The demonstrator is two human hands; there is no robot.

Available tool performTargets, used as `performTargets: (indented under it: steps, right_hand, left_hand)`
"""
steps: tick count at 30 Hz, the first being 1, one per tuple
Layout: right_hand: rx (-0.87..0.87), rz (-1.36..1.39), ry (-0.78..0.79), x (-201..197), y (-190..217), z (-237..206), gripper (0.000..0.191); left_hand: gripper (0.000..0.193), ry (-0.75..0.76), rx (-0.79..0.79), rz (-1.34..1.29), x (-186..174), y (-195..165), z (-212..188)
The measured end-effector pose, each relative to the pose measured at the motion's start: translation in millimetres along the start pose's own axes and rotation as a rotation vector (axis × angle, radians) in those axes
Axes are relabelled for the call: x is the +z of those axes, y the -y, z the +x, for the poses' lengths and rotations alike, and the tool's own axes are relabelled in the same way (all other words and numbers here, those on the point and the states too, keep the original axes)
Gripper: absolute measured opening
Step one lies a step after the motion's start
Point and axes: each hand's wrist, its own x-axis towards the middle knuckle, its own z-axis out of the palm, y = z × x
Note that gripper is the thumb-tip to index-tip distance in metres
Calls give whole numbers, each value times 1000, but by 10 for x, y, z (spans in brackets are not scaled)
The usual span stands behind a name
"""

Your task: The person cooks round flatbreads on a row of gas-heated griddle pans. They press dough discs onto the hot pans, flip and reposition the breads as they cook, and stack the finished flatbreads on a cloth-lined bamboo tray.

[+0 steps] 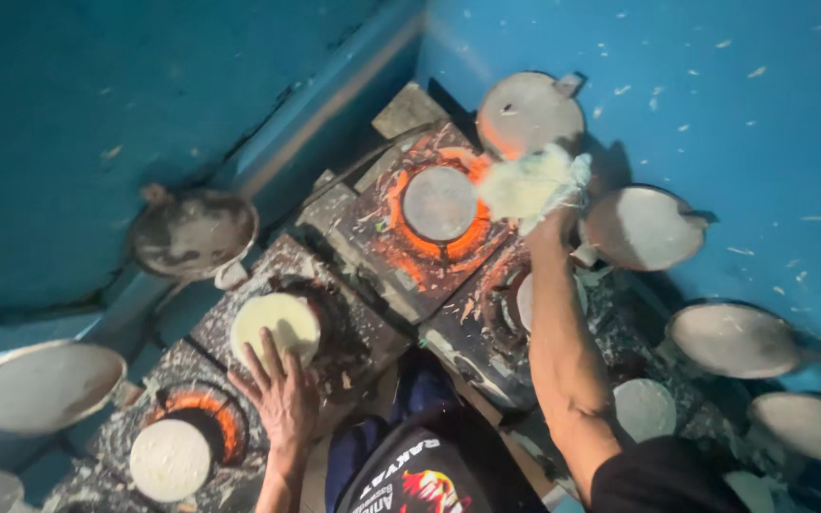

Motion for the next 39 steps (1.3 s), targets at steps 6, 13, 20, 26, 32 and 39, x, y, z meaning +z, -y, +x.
performTargets:
  steps: [6,13,20,26,32,39]
  right_hand:
    - [296,53,325,199,-88,-347,46]
    - [428,-184,657,932,-1155,-1208,49]
    - [-1157,-1511,1348,1935,-2413,-2147,52]
    - [-1111,-1844,842,1688,-2852,-3111,55]
    - [-953,-1910,594,1793,-2498,-2811,58]
    - [-1292,-2001,854,1964,-2835,-3092,65]
  left_hand:
    - [42,-22,-172,-336,-125,421,300]
    - [53,-64,-255,-914,-1561,1560,255]
    - [39,53,-165,-567,-1446,2108,-676]
    - [37,-16,-98,-582,-565,2224,-1411]
    - [45,-88,-46,-484,-374,2128,-1519]
    - [41,-95,-137,-308,-347,2044,-1387]
